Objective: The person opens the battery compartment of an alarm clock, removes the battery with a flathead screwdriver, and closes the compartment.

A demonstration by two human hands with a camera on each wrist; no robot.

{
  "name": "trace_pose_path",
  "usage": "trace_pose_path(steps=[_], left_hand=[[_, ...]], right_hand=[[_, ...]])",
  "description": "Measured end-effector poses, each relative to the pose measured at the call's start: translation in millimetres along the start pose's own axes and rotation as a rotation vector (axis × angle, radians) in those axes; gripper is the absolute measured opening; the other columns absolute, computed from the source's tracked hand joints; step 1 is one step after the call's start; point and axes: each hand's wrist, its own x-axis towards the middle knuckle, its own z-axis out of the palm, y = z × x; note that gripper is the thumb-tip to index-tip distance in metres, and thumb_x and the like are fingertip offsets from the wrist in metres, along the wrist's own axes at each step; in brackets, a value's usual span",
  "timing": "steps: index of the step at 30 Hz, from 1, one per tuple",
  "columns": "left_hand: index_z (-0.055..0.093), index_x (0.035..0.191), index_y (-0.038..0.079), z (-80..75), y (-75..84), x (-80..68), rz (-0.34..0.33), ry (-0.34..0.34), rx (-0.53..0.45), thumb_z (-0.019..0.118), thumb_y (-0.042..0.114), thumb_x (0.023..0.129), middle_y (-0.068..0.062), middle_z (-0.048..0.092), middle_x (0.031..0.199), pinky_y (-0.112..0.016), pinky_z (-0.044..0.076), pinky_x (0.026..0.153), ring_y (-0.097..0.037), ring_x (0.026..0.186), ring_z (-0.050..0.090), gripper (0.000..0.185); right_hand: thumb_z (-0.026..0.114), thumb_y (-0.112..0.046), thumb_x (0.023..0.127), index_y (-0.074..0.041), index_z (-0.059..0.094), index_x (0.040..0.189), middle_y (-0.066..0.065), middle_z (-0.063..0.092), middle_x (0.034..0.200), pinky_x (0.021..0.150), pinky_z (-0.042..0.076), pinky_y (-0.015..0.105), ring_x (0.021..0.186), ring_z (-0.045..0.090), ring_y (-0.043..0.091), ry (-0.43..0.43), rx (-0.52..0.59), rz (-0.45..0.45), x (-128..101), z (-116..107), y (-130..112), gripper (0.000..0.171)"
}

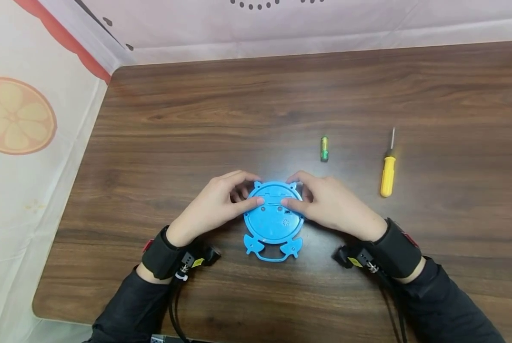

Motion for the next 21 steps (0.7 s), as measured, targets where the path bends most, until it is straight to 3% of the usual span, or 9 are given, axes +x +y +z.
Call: trace_pose_path(steps=[9, 16, 19, 21], left_hand=[[0.066, 0.126, 0.009, -0.2, -2.6, 1.5, -0.005, -0.004, -0.017, 0.071, 0.029, 0.096, 0.001, 0.064, 0.104, -0.028, 0.051, 0.077, -0.011, 0.089, 0.059, 0.037], [0.055, 0.144, 0.006, -7.0, -4.9, -0.9, -0.037, 0.004, 0.043, 0.073, 0.041, 0.093, -0.003, 0.062, 0.129, -0.029, 0.052, 0.084, -0.012, 0.103, 0.058, 0.064], [0.051, 0.148, 0.009, -14.9, -7.2, -4.0, -0.024, -0.031, 0.048, 0.074, 0.044, 0.092, -0.002, 0.059, 0.133, -0.031, 0.053, 0.088, -0.012, 0.111, 0.058, 0.070], [0.048, 0.151, 0.011, -20.4, -9.1, -6.7, 0.009, -0.069, 0.042, 0.075, 0.045, 0.091, -0.002, 0.056, 0.139, -0.033, 0.052, 0.095, -0.013, 0.120, 0.056, 0.073]], right_hand=[[0.066, -0.040, 0.098, -0.010, 0.060, 0.130, -0.004, 0.054, 0.072, 0.054, 0.034, 0.028, 0.059, 0.045, 0.012, 0.003, -0.008, -0.009, 0.1, -0.5, 1.3, 0.044], [0.067, -0.047, 0.096, 0.000, 0.038, 0.152, -0.004, 0.065, 0.085, 0.060, 0.046, 0.029, 0.066, 0.055, 0.009, -0.045, -0.075, 0.003, -4.1, -10.6, -2.1, 0.078], [0.069, -0.049, 0.094, -0.001, 0.044, 0.149, -0.002, 0.067, 0.092, 0.064, 0.050, 0.032, 0.072, 0.059, 0.009, -0.039, -0.112, -0.021, -7.6, -16.7, -4.4, 0.077], [0.072, -0.047, 0.092, -0.005, 0.048, 0.147, 0.000, 0.069, 0.102, 0.072, 0.054, 0.036, 0.085, 0.064, 0.013, -0.021, -0.141, -0.063, -10.8, -20.3, -4.9, 0.074]])
